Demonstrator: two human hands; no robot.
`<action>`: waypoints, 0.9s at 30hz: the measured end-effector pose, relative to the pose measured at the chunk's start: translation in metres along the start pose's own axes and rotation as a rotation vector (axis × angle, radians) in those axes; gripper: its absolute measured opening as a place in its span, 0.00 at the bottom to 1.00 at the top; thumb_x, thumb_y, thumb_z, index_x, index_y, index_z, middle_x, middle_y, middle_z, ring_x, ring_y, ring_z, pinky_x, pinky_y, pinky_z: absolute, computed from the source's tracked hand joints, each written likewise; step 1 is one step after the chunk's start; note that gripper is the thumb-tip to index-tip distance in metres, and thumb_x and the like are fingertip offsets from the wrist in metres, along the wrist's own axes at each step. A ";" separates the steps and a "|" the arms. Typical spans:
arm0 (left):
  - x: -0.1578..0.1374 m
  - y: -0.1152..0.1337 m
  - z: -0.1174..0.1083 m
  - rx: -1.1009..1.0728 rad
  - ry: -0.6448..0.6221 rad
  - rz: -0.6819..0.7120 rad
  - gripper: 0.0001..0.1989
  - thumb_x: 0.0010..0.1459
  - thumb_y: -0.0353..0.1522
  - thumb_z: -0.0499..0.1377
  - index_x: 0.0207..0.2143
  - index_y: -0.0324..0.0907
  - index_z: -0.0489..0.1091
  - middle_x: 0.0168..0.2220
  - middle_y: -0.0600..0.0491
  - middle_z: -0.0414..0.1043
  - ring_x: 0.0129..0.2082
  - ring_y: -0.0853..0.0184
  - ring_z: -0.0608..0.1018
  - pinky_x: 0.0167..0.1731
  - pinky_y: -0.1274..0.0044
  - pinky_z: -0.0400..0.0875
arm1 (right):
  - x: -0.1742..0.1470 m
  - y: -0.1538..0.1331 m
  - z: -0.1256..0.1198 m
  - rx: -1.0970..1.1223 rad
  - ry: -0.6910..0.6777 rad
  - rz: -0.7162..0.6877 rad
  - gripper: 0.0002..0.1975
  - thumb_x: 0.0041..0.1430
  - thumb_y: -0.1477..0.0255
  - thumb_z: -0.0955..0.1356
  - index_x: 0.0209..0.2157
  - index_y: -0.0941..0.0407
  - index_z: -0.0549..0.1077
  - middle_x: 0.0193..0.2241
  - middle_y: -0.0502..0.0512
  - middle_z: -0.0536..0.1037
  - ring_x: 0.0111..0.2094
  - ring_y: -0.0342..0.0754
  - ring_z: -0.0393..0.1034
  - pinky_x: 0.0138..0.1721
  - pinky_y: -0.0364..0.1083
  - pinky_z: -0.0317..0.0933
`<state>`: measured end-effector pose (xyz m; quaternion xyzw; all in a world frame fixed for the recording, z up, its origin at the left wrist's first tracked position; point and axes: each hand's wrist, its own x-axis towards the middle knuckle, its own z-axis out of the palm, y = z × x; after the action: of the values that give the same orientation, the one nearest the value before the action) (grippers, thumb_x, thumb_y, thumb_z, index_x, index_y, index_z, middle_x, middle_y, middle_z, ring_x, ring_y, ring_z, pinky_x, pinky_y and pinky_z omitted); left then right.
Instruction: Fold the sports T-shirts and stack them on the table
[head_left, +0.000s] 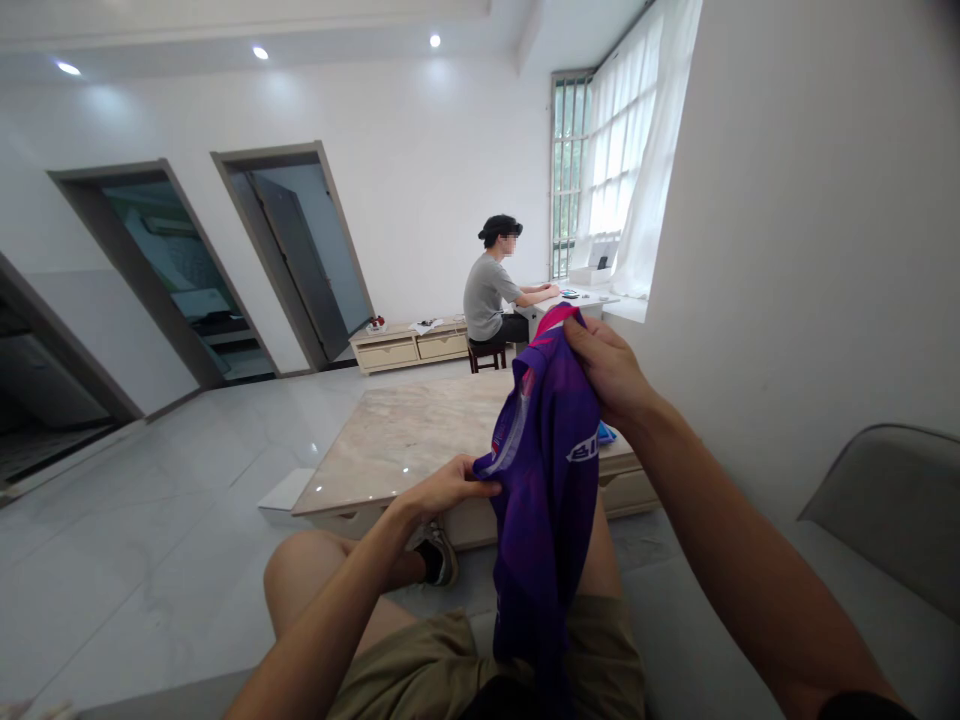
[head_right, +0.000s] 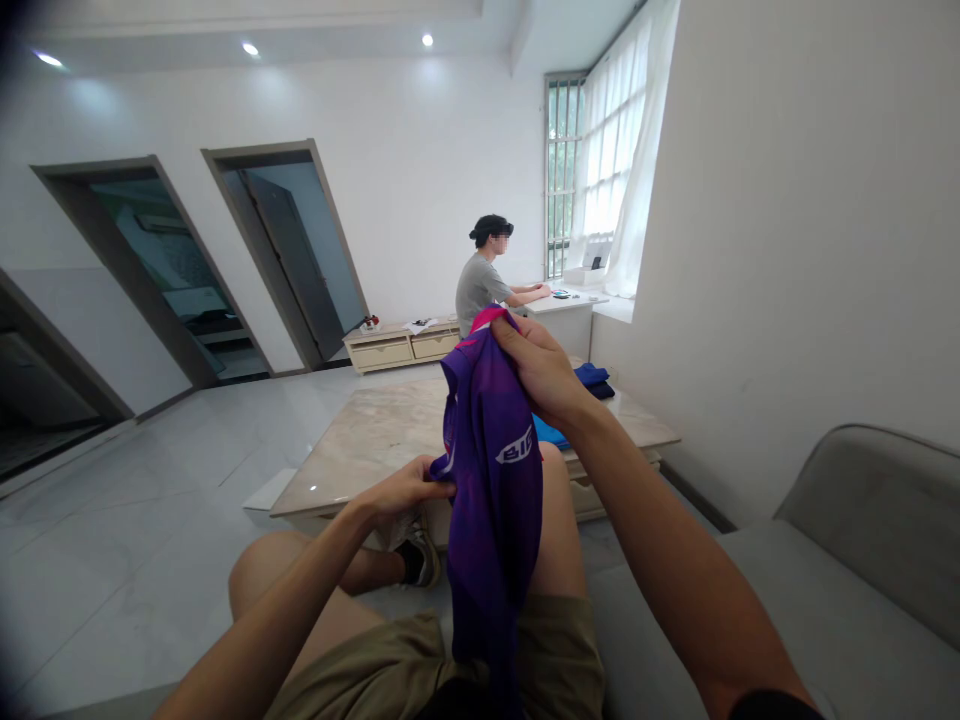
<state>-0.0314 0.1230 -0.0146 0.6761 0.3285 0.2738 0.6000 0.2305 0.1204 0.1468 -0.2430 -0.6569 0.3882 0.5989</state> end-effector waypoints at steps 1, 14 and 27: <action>-0.007 0.003 -0.013 0.022 0.012 0.003 0.23 0.55 0.49 0.77 0.43 0.40 0.85 0.45 0.47 0.86 0.47 0.55 0.84 0.59 0.65 0.74 | 0.001 0.000 -0.003 -0.062 0.004 -0.025 0.29 0.62 0.37 0.72 0.38 0.51 0.78 0.28 0.50 0.77 0.31 0.50 0.73 0.32 0.47 0.70; -0.145 0.110 -0.109 0.671 0.454 -0.099 0.21 0.57 0.51 0.70 0.40 0.44 0.87 0.34 0.51 0.85 0.34 0.58 0.82 0.34 0.74 0.75 | 0.027 0.068 -0.020 -1.061 0.339 -0.202 0.27 0.78 0.51 0.61 0.43 0.54 0.85 0.29 0.62 0.83 0.30 0.59 0.74 0.34 0.50 0.55; -0.115 0.053 -0.215 0.886 1.101 -0.029 0.15 0.61 0.46 0.56 0.28 0.46 0.71 0.29 0.51 0.76 0.33 0.59 0.74 0.37 0.72 0.67 | 0.095 0.188 0.011 -1.420 0.063 -0.096 0.22 0.80 0.62 0.57 0.50 0.58 0.79 0.30 0.64 0.81 0.30 0.56 0.71 0.33 0.49 0.43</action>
<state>-0.2628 0.1664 0.0684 0.6155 0.6738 0.4085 0.0186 0.1771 0.3012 0.0532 -0.5563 -0.7437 -0.1673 0.3310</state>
